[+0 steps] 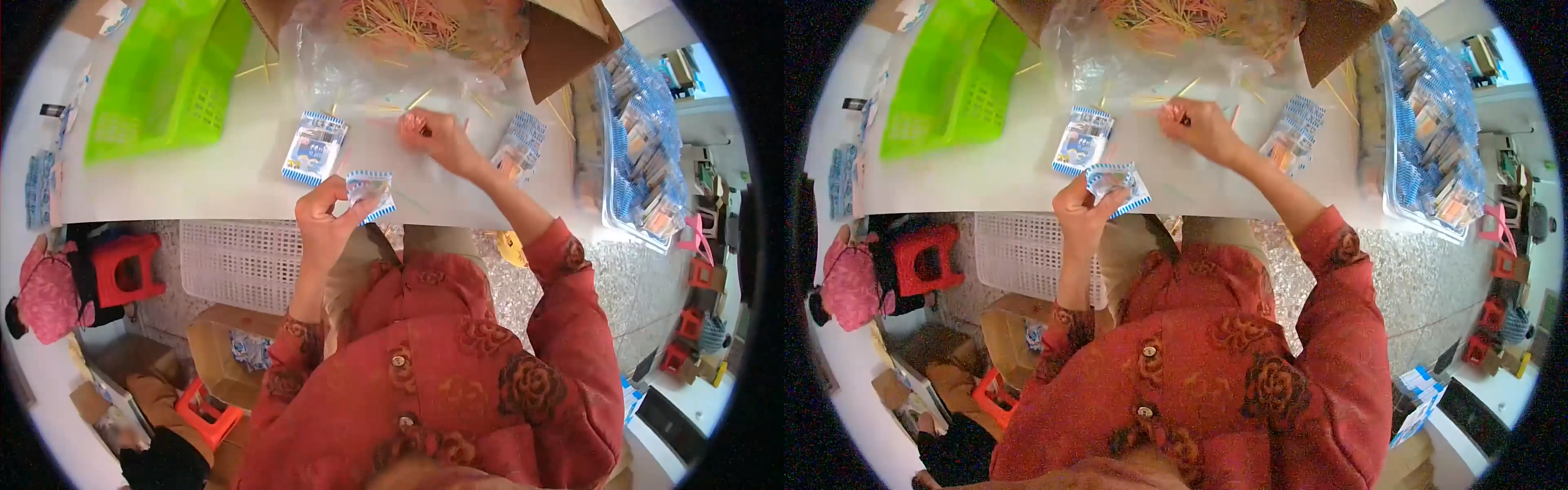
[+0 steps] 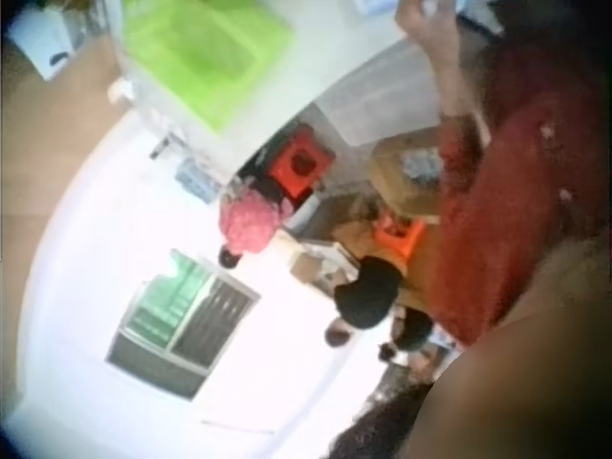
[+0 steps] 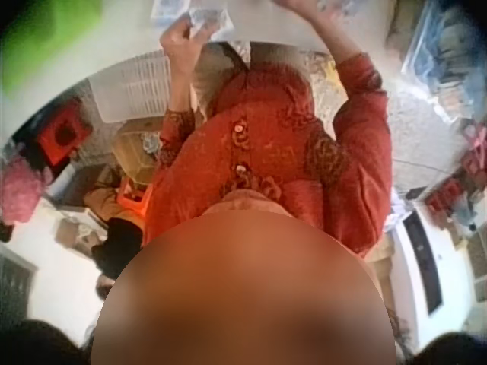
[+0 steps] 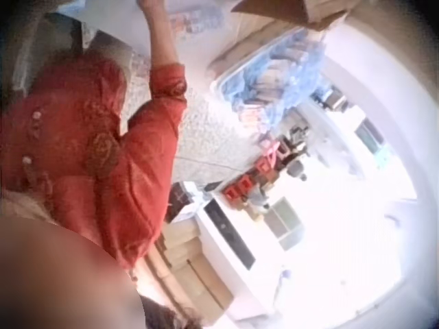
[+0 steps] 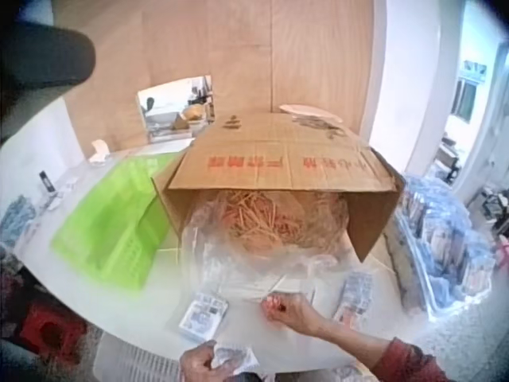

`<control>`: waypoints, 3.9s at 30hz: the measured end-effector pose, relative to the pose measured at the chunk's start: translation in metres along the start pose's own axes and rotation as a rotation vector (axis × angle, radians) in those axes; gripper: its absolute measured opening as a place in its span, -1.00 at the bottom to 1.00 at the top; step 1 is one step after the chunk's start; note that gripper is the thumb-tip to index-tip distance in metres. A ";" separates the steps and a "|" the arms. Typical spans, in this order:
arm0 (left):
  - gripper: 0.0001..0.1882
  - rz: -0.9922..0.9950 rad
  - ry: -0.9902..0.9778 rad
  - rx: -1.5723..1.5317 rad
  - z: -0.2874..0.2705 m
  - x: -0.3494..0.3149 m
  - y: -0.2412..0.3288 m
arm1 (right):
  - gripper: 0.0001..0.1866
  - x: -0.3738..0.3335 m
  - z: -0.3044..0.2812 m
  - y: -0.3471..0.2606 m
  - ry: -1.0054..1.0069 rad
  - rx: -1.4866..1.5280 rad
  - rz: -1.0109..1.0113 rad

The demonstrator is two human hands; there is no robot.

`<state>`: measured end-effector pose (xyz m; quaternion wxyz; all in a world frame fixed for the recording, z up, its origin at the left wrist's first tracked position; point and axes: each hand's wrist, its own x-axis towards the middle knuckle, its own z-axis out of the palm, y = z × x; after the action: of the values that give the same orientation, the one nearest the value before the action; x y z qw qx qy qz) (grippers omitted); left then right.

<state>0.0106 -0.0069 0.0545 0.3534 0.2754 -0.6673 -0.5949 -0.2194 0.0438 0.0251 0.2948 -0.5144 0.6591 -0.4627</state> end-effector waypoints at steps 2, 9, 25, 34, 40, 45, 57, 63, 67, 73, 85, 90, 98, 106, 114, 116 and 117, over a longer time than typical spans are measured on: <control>-0.85 0.006 -0.003 0.002 0.001 -0.001 -0.002 | -0.92 -0.010 0.003 0.005 0.001 -0.095 -0.052; -0.84 0.126 -0.034 0.080 0.012 0.004 0.010 | -0.93 -0.017 -0.036 -0.064 -0.004 0.313 -0.011; -0.86 0.260 -0.129 0.173 0.031 0.012 0.010 | -0.90 -0.049 -0.054 -0.123 -0.181 0.446 0.132; -0.89 0.195 -0.153 0.187 0.035 0.011 0.010 | -0.93 -0.051 -0.049 -0.132 -0.123 0.072 -0.070; -0.87 0.247 -0.138 0.168 0.043 0.020 0.014 | -0.94 -0.045 -0.051 -0.139 -0.138 0.008 -0.049; -0.91 0.169 -0.125 0.165 0.046 0.027 0.019 | -0.92 -0.041 -0.053 -0.134 -0.124 0.039 -0.101; -0.88 0.137 -0.143 0.046 0.060 0.044 0.019 | -0.71 -0.023 -0.060 -0.111 0.017 -0.257 -0.299; -0.85 0.032 -0.130 -0.056 0.058 0.047 0.010 | -0.76 -0.027 -0.054 -0.100 0.085 -0.021 -0.140; -0.85 -0.028 -0.166 -0.209 0.055 0.045 0.013 | -0.80 -0.036 -0.057 -0.101 0.002 0.013 -0.031; -0.85 0.040 -0.090 0.042 0.050 0.039 0.032 | -0.77 -0.046 -0.050 -0.097 0.128 -0.027 -0.120; -0.89 0.126 -0.309 -0.049 0.059 0.018 0.001 | -0.73 -0.089 -0.046 -0.081 0.092 -0.021 -0.022; -0.89 0.173 -0.110 0.253 0.042 0.006 -0.012 | -0.73 -0.112 -0.061 -0.031 0.209 -0.280 0.176; -0.64 0.318 0.285 0.818 -0.034 0.048 -0.042 | -0.72 -0.120 -0.082 0.014 0.483 -0.641 -0.002; -0.59 0.192 0.283 1.030 -0.042 0.057 -0.062 | -0.64 -0.123 -0.087 0.021 0.485 -0.677 0.007; -0.72 0.126 0.368 0.818 -0.051 0.066 -0.066 | -0.64 -0.125 -0.091 0.014 0.601 -0.644 -0.011; -0.74 0.027 0.381 0.812 -0.052 0.070 -0.065 | -0.65 -0.125 -0.090 0.010 0.593 -0.641 -0.029; -0.74 0.026 0.381 0.813 -0.053 0.071 -0.064 | -0.66 -0.125 -0.089 0.009 0.585 -0.638 -0.048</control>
<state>0.0071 -0.1043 0.0034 0.3406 0.4881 -0.7732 -0.2187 -0.2628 0.1909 0.0414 -0.0891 -0.4419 0.8128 -0.3690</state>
